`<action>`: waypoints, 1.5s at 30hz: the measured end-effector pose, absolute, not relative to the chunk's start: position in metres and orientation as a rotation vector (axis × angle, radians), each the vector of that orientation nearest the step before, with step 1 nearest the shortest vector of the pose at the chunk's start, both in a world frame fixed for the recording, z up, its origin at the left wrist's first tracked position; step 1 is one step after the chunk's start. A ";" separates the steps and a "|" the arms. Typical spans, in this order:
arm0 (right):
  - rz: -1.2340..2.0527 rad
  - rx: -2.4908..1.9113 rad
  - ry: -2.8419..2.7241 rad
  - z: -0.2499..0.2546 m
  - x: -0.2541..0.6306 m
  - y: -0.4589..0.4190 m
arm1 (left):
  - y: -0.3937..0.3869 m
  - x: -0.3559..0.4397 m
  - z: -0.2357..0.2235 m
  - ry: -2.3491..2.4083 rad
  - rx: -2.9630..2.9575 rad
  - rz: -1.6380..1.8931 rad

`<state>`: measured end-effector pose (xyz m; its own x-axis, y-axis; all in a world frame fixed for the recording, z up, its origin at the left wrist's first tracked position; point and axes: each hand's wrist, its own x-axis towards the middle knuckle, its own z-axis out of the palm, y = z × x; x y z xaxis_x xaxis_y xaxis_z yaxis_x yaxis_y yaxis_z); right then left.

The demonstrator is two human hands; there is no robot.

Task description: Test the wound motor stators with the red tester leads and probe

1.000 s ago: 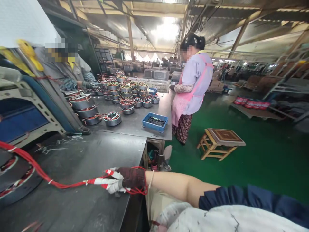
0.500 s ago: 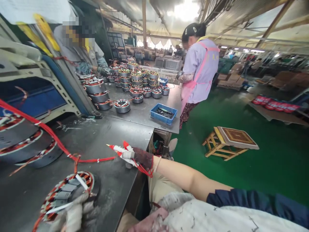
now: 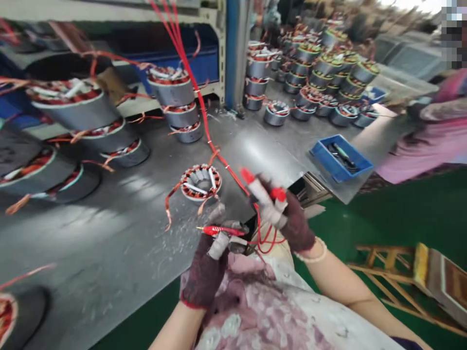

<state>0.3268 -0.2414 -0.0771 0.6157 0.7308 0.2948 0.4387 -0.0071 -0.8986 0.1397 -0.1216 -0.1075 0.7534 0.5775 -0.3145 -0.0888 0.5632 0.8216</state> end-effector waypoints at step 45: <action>-0.471 -1.863 -2.068 -0.057 0.306 -0.190 | -0.098 0.124 -0.116 0.748 0.641 0.545</action>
<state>0.3064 -0.1904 -0.0575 -0.1005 0.8902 0.4443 0.9948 0.0967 0.0312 0.1241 -0.0978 -0.1158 0.6151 0.6527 -0.4422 -0.2219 0.6815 0.6973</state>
